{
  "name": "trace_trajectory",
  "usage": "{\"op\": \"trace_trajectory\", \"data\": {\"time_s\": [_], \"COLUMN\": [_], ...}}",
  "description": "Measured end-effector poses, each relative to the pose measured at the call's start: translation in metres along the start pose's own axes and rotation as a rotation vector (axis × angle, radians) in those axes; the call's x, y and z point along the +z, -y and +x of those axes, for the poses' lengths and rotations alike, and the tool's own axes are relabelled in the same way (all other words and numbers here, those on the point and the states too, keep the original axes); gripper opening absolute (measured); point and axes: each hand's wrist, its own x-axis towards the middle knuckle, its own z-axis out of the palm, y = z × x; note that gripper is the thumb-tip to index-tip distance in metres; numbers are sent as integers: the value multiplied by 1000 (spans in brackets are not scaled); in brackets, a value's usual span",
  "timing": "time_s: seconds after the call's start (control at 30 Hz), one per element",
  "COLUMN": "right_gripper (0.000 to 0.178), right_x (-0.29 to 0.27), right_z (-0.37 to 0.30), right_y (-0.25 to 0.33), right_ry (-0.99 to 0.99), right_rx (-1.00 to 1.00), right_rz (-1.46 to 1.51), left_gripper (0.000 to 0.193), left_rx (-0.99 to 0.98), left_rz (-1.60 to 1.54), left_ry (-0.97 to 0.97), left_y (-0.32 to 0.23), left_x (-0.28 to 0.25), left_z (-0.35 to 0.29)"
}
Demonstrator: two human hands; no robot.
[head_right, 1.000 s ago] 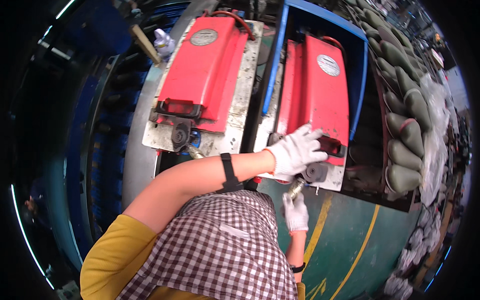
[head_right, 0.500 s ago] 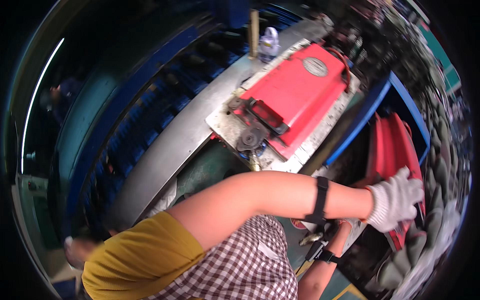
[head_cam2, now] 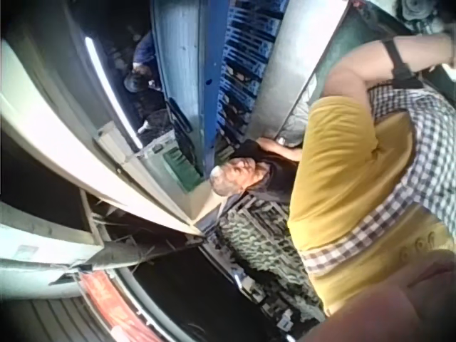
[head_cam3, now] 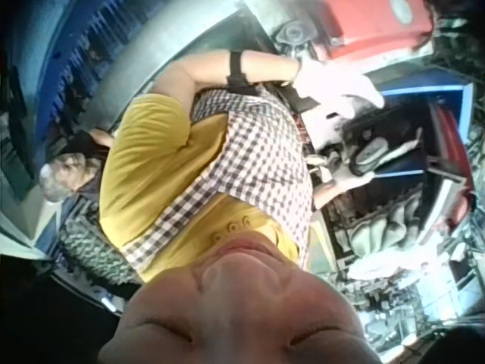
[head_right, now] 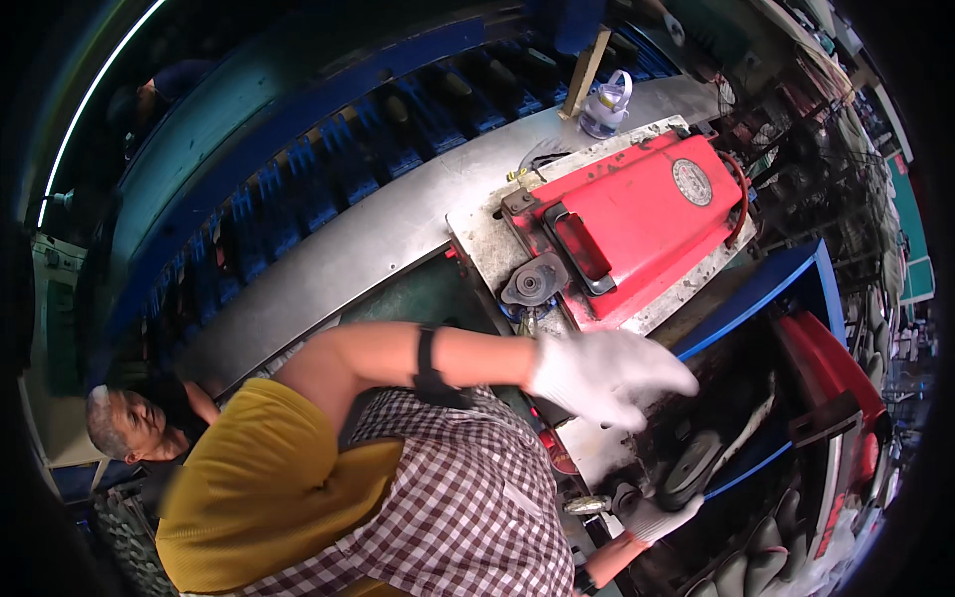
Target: Pressing the soles of shoes using a specialized hydraulic or pneumatic pressing machine.
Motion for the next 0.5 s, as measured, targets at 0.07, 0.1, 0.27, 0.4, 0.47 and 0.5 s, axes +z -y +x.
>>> {"op": "trace_trajectory", "data": {"time_s": [0.07, 0.1, 0.27, 0.4, 0.47, 0.5], "right_gripper": [76, 76, 87, 93, 86, 82], "right_x": [15, 20, 145, 285, 326, 338], "right_z": [-24, -28, -36, -74, -79, -77], "right_y": [-12, -20, -27, -67, -97, -115], "right_ry": [-44, -67, 688, 962, 1084, 1129], "right_rx": [39, 91, 315, 349, 464, 567], "right_rz": [66, 147, 11, -180, -313, -414], "left_gripper": [68, 68, 99, 114, 81, 61], "left_rx": [-324, -429, -515, -315, -383, -389], "left_rz": [-276, -487, -917, -894, -1289, -1406], "left_ry": [-49, -87, -195, -614, -906, -1050], "left_y": [19, 31, 46, 33, 33, 38], "left_x": [-24, -31, -47, -38, -53, -66], "left_z": [-48, -68, -136, -158, -182, -187]}}
